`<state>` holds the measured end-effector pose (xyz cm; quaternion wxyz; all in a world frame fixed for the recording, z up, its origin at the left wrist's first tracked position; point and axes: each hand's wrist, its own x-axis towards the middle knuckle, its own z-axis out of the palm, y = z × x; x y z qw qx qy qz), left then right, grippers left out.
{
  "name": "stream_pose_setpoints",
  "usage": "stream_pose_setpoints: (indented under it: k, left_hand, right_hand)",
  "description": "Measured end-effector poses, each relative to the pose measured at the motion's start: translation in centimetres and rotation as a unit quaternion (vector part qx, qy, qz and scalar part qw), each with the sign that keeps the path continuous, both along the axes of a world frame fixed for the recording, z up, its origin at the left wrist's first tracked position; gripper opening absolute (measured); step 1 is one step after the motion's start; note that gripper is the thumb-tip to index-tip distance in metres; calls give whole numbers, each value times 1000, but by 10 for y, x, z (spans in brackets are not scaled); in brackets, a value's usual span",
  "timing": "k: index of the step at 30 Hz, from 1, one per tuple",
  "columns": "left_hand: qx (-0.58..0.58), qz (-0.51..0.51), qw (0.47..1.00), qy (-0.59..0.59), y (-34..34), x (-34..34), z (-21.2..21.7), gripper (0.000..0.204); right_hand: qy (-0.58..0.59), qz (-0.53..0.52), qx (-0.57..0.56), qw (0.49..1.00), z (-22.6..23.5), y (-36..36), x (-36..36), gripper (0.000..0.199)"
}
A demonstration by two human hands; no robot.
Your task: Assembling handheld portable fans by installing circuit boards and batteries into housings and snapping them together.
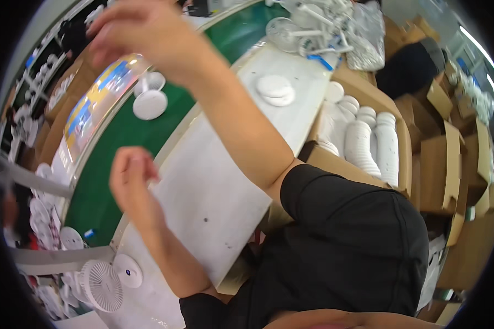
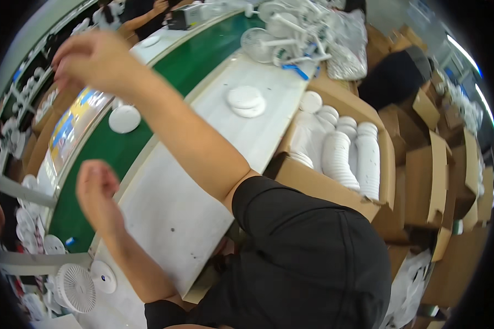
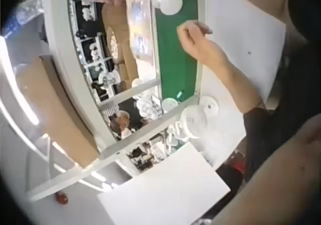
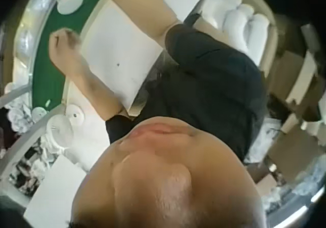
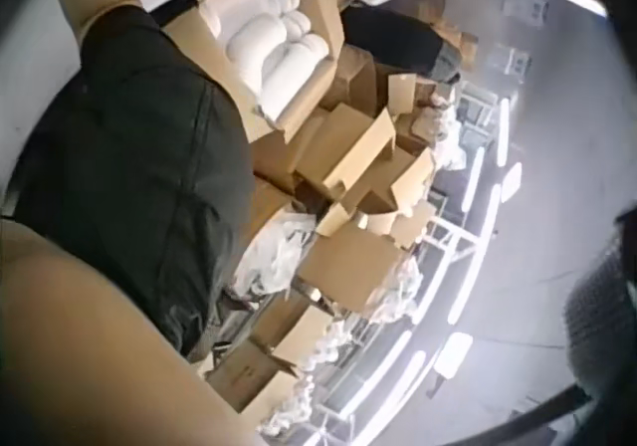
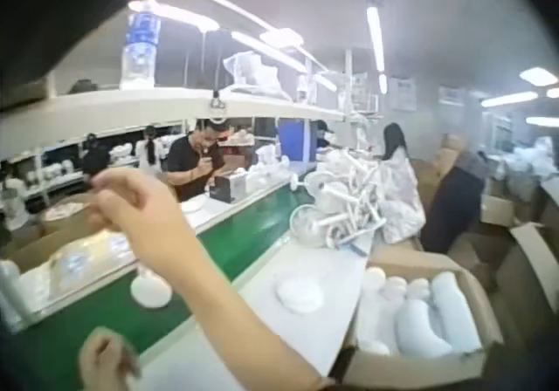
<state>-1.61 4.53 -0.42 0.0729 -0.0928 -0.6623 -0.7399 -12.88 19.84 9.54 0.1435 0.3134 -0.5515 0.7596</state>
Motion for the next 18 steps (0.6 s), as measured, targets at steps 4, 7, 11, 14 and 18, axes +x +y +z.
stream_pose_setpoints:
  k: [4,7,11,14,18]
  left_hand:
    - [35,-267,940,-210,132,23,-56,40]
    - [254,-318,771,-490,226,78,-62,45]
    - [308,-353,769,-435,277,132,-58,48]
    - [92,-349,885,-294,246,147,-46,52]
    - [40,-159,919,-360,151,162,-80,33]
  right_hand:
    - [-62,-171,-192,964,45,115,8,21]
    - [17,-177,-270,946,26,224,27,16]
    - [-17,-375,-173,911,-7,362,2,19]
    - [3,-629,146,763,-53,473,-23,25]
    - [10,-780,485,395,-88,544,-22,34]
